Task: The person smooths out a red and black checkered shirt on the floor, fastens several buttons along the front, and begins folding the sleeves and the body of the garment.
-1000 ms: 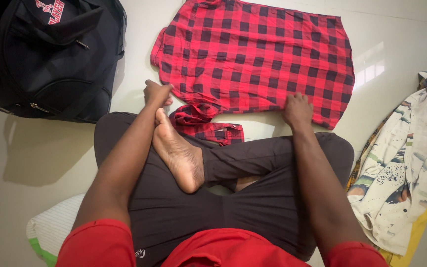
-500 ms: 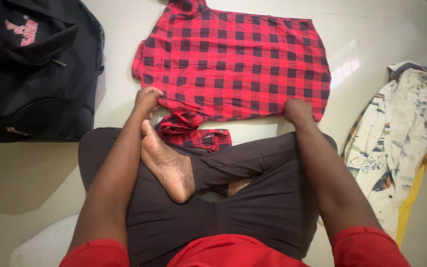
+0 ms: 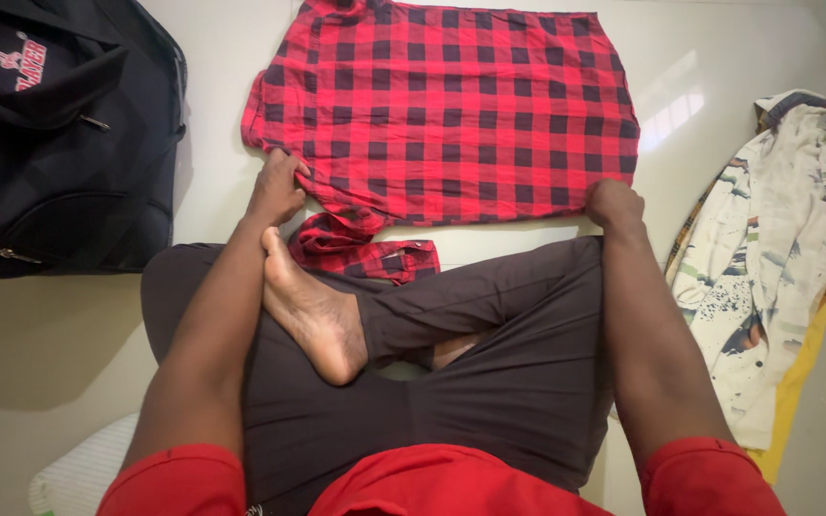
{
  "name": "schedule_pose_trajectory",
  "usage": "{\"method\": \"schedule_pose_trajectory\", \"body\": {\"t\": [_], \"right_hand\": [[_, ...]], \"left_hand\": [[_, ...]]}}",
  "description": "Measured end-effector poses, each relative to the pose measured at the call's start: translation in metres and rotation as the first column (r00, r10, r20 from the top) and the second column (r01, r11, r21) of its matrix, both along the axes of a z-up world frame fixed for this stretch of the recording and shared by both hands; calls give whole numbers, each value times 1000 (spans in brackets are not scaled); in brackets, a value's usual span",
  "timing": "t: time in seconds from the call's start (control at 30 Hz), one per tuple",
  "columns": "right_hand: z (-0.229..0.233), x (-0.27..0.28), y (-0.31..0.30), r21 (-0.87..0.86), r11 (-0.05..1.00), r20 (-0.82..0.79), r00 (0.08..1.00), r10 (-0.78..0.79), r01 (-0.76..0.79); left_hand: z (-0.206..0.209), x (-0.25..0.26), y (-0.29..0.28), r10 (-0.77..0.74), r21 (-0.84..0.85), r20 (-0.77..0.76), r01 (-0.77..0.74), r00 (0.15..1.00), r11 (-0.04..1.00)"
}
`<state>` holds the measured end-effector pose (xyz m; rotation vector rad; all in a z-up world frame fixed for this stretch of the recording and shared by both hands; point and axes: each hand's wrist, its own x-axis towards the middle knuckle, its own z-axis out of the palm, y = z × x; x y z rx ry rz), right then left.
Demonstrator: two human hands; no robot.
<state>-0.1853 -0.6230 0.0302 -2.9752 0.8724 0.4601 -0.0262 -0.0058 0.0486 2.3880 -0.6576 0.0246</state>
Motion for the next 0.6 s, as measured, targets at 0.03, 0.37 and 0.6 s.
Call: {"method": "schedule_pose_trajectory", "body": {"t": [0.03, 0.37, 0.6], "right_hand": [[2, 0, -2, 33, 999, 42, 998, -40, 38], [-4, -5, -14, 222, 972, 390, 906, -164, 80], [0, 0, -15, 240, 967, 353, 921, -166, 82]], "left_hand": [[3, -1, -2, 20, -1, 33, -20, 999, 1000], [33, -8, -12, 79, 34, 395, -100, 915, 994], [-16, 15, -9, 261, -346, -67, -268, 963, 899]]}}
